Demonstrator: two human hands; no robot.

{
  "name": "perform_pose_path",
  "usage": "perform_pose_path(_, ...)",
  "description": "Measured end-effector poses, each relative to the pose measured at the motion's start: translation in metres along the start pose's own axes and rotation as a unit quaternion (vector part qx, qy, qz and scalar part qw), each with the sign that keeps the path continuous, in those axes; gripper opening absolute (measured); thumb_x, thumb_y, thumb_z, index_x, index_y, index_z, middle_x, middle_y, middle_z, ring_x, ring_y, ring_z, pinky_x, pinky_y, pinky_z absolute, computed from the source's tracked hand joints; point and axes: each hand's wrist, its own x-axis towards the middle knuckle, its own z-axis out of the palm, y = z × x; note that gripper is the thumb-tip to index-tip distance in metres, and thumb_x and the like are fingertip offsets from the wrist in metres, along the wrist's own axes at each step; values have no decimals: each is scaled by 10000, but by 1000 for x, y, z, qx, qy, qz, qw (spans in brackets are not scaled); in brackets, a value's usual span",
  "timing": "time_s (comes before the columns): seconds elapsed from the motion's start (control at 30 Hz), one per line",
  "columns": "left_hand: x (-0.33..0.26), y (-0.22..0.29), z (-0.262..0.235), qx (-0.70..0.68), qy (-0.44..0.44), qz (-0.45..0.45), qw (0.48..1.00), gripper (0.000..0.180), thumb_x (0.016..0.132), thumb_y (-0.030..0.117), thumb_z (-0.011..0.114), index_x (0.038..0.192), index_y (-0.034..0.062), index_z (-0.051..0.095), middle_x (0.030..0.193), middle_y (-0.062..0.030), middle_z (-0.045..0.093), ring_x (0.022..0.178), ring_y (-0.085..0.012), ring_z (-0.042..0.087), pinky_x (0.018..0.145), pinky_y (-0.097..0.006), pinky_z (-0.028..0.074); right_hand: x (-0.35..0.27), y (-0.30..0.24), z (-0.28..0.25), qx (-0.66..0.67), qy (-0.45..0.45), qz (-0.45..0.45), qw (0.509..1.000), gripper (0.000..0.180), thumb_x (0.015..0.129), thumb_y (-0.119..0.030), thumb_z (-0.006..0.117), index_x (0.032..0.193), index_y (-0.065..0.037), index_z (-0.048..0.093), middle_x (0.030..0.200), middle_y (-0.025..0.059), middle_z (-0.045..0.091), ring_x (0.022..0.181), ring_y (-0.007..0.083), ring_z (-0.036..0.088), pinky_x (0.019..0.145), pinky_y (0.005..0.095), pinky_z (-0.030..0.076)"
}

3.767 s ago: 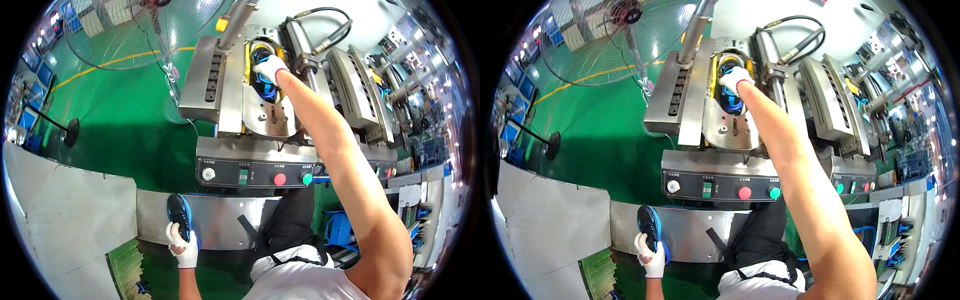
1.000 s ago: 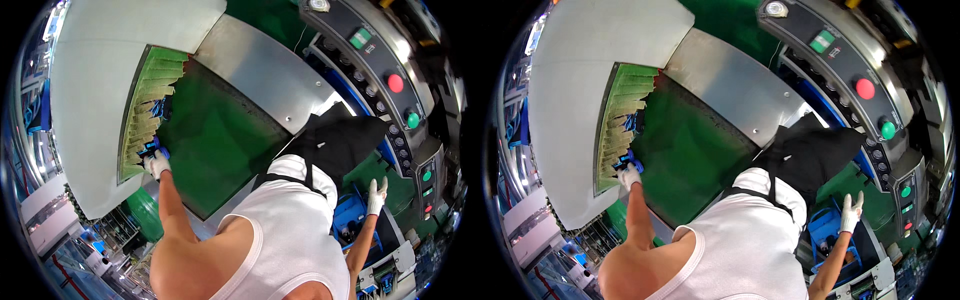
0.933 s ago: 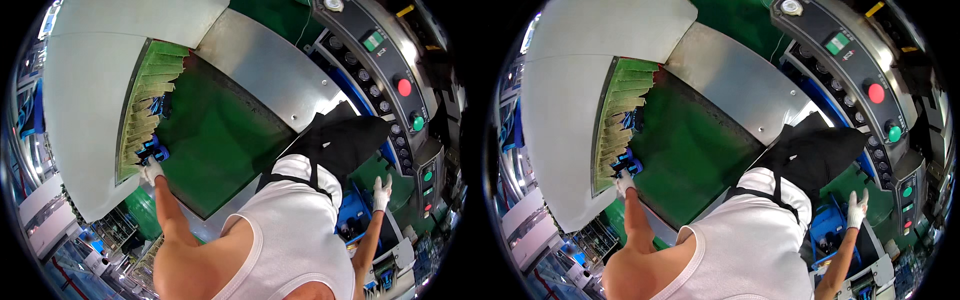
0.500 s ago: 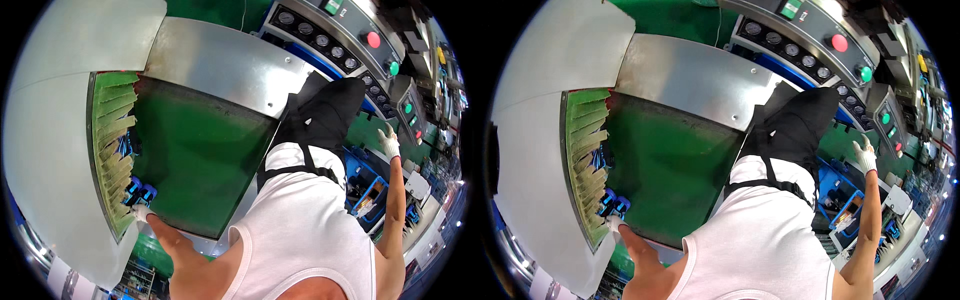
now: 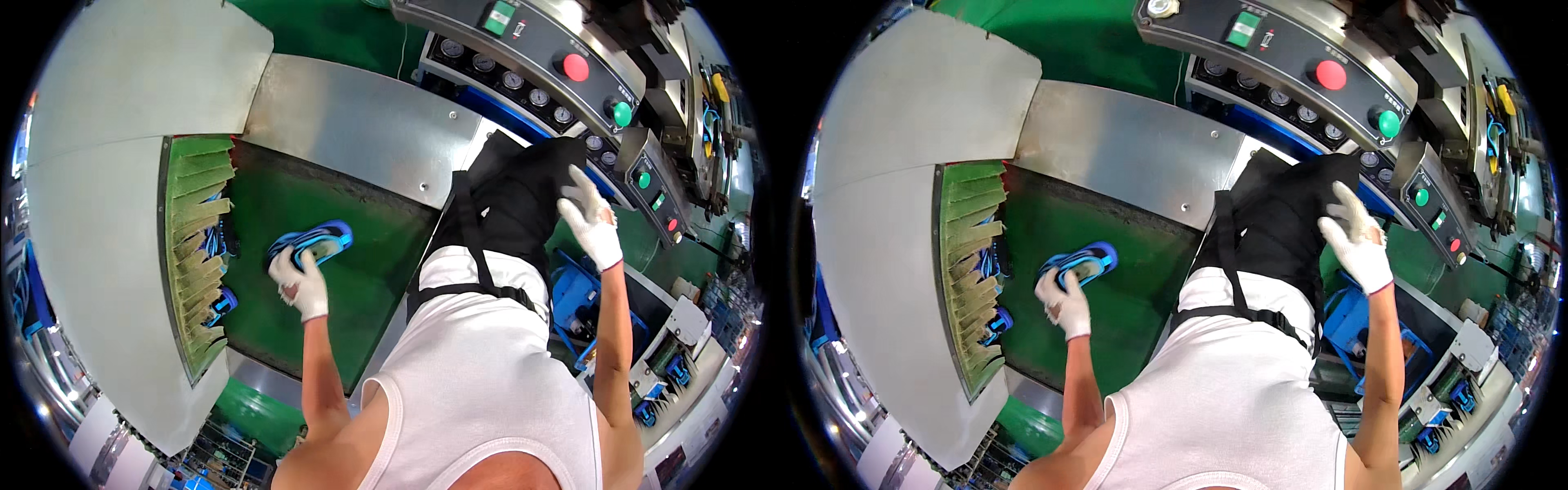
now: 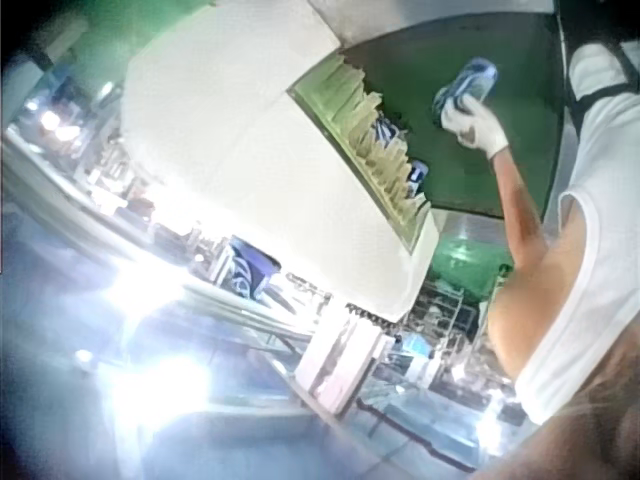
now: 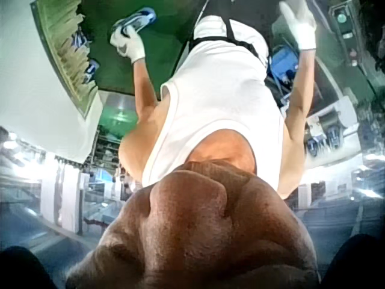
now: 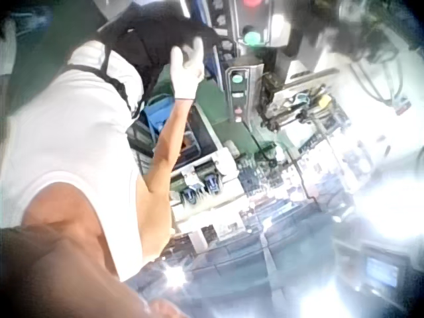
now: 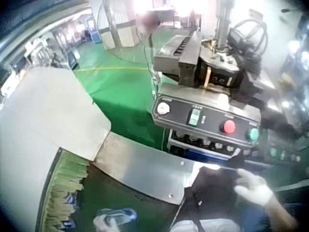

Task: The person repeatedly picks up blue and black shoe components, places them into a machine fixture, presses a button to activate the machine, and then removes the processed components. The person handles the shoe parts one at a time in a continuous loop throughout the video.

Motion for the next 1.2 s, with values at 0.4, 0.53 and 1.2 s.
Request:
perform_pose_path(0.4, 73, 249, -39, -161, -128, 369, 906, 194, 823, 58, 771, 1010, 54, 720, 997, -145, 681, 958, -337, 673, 852, -431, 553, 7, -125, 115, -129, 33, -318, 939, 635, 855, -292, 741, 1383, -9, 529, 1362, 251, 585, 1230, 397, 621, 1014, 481, 515)
perform_pose_path(0.53, 43, 375, -26, -256, -254, 508, 782, 218, 794, 59, 791, 1006, 56, 738, 987, -141, 700, 928, -333, 688, 809, -412, 569, 6, -92, 53, -9, 199, -263, 944, 371, 831, -174, 690, 1174, -37, 645, 1094, 181, 679, 1043, 373, 681, 902, 437, 562)
perform_pose_path(1.2, -94, 967, 186, -257, -350, 614, 659, 700, 925, 392, 731, 1457, -26, 554, 1396, -257, 638, 1294, -351, 613, 1110, -399, 457, -177, 159, 3, 695, 492, 185, 491, 501, 850, -100, 766, 1316, -5, 611, 1170, 16, 679, 947, 105, 617, 854, 290, 531)
